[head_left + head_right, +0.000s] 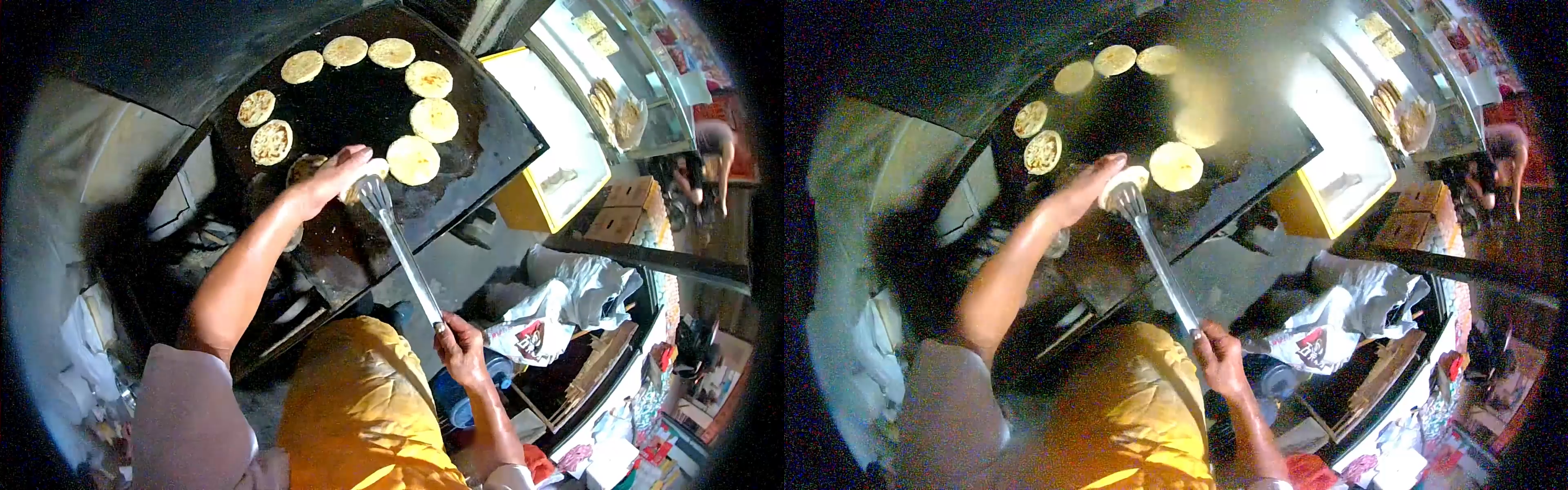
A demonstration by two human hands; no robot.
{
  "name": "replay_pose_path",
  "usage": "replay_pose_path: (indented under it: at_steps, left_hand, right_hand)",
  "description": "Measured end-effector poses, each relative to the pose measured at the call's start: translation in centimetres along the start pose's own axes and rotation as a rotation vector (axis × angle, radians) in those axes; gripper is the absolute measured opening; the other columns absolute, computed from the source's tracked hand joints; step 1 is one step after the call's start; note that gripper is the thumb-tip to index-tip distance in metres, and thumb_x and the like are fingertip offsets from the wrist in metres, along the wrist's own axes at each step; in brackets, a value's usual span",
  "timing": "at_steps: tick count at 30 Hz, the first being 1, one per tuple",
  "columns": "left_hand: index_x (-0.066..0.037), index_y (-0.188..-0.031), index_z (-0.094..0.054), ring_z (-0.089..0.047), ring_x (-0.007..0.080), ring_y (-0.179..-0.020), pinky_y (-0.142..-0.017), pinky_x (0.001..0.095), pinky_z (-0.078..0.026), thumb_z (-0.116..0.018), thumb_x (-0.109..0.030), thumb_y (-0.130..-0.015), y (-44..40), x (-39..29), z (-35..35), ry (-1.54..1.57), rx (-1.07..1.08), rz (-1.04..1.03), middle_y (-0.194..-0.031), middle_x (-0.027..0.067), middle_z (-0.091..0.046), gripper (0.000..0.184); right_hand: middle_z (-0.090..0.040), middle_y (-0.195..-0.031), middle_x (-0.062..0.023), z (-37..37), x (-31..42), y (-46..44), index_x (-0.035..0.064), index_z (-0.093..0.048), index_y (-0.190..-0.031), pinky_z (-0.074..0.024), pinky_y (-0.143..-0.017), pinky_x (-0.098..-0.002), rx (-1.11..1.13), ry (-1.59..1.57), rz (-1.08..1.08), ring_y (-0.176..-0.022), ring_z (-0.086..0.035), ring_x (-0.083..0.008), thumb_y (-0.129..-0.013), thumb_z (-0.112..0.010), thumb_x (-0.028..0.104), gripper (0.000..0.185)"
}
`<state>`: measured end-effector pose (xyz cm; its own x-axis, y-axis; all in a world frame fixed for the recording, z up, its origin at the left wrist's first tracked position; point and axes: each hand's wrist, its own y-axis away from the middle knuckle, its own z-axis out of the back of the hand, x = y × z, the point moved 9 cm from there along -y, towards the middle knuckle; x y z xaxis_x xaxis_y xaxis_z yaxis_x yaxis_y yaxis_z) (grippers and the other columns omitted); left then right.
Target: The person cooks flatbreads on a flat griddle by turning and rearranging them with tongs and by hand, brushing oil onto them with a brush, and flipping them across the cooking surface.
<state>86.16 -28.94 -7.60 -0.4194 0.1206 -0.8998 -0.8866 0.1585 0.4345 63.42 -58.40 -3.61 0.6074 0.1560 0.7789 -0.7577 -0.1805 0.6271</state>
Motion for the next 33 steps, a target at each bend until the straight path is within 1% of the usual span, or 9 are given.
replay_pose_path:
  at_steps: [2, 6, 8, 12, 14, 17, 21, 23, 33]
  left_hand:
    - [-0.008, -0.147, -0.034, -0.051, 0.0239, -0.122, -0.106, 0.0382, -0.039, -0.058, -0.045, -0.094, 0.4, 0.9, 0.9, 0.088, 0.018, 0.054, -0.139, 0.0152, -0.049, 0.068]
    - [-0.011, -0.15, -0.025, -0.049, 0.0341, -0.123, -0.102, 0.0457, -0.042, -0.07, -0.028, -0.085, 4.4, -0.2, 6.4, -0.637, -0.238, -0.163, -0.144, 0.0186, -0.041, 0.081]
    - [-0.008, -0.151, -0.022, -0.034, 0.0358, -0.134, -0.107, 0.053, -0.031, -0.07, -0.032, -0.081, 6.2, 0.8, 7.8, -1.189, -0.277, -0.004, -0.148, 0.0201, -0.032, 0.088]
    - [-0.009, -0.15, -0.024, -0.028, 0.0375, -0.136, -0.108, 0.0557, -0.024, -0.075, -0.032, -0.075, 6.4, 1.3, 9.0, -1.205, -0.409, -0.056, -0.148, 0.0173, -0.032, 0.093]
    - [-0.009, -0.149, -0.026, -0.027, 0.0361, -0.137, -0.107, 0.0559, -0.025, -0.076, -0.031, -0.075, 6.4, 1.4, 9.6, -1.225, -0.45, -0.034, -0.148, 0.0167, -0.033, 0.092]
    - [-0.009, -0.148, -0.03, -0.028, 0.0341, -0.139, -0.108, 0.053, -0.025, -0.074, -0.024, -0.081, 6.4, -1.7, 9.7, -1.306, -0.546, -0.106, -0.149, 0.0165, -0.033, 0.081]
    - [-0.006, -0.141, -0.042, -0.057, 0.0307, -0.113, -0.099, 0.0427, -0.046, -0.055, -0.019, -0.097, 1.7, -2.0, 7.0, -0.584, -0.349, -0.395, -0.124, 0.018, -0.057, 0.047]
    - [-0.002, -0.125, -0.057, -0.06, 0.0166, -0.108, -0.091, 0.0314, -0.049, -0.056, -0.019, -0.097, -2.0, -1.2, 3.7, -0.275, -0.173, -0.197, -0.126, 0.0097, -0.061, 0.033]
    - [0.001, -0.138, -0.044, -0.047, 0.0189, -0.125, -0.106, 0.032, -0.037, -0.049, -0.045, -0.1, -5.5, -5.7, -5.9, 0.023, 0.096, -0.034, -0.133, 0.0114, -0.054, 0.06]
  right_hand:
    - [-0.053, -0.073, 0.0022, 0.2, 0.5, 0.3, -0.0029, -0.06, -0.116, -0.0401, -0.057, -0.0245, 0.0, 0.058, 0.004, -0.064, -0.047, -0.0063, -0.098, -0.055, 0.011, 0.023]
    - [-0.05, -0.067, 0.0031, 2.2, -1.9, 1.4, -0.0016, -0.057, -0.122, -0.0354, -0.05, -0.0207, -0.087, 0.233, 0.144, -0.056, -0.043, -0.0035, -0.1, -0.051, 0.011, 0.026]
    - [-0.05, -0.068, 0.0031, 2.4, -3.1, 1.5, -0.0023, -0.057, -0.122, -0.0355, -0.05, -0.0212, -0.079, 0.262, 0.143, -0.056, -0.043, -0.0037, -0.1, -0.051, 0.009, 0.025]
    - [-0.052, -0.073, 0.0018, 1.1, -2.3, 0.4, -0.0049, -0.057, -0.119, -0.0416, -0.059, -0.0239, -0.053, 0.373, 0.206, -0.065, -0.049, -0.0071, -0.099, -0.051, 0.006, 0.024]
    - [-0.063, -0.078, -0.0094, 0.4, -0.9, 0.6, -0.0052, -0.062, -0.111, -0.0488, -0.064, -0.03, -0.015, 0.414, 0.184, -0.068, -0.058, -0.0145, -0.093, -0.057, 0.003, 0.02]
    - [-0.06, -0.078, -0.0052, 3.4, -2.7, 1.5, -0.0047, -0.061, -0.113, -0.0463, -0.062, -0.0272, -0.172, 0.189, 0.096, -0.068, -0.053, -0.0109, -0.095, -0.055, 0.004, 0.021]
    - [-0.055, -0.081, -0.0014, 6.6, -0.8, 1.5, -0.0067, -0.054, -0.121, -0.0432, -0.06, -0.0231, -0.347, 0.066, 0.07, -0.068, -0.048, -0.0076, -0.098, -0.052, 0.007, 0.027]
    - [-0.057, -0.083, -0.0035, 6.9, 0.6, 0.3, -0.0074, -0.054, -0.121, -0.0448, -0.06, -0.0244, -0.348, 0.13, 0.105, -0.066, -0.05, -0.0089, -0.098, -0.052, 0.007, 0.027]
    - [-0.048, -0.067, 0.0032, 5.6, 2.7, -0.9, 0.0007, -0.057, -0.122, -0.0334, -0.047, -0.021, -0.17, -0.027, 0.019, -0.053, -0.04, -0.0049, -0.101, -0.052, 0.016, 0.026]
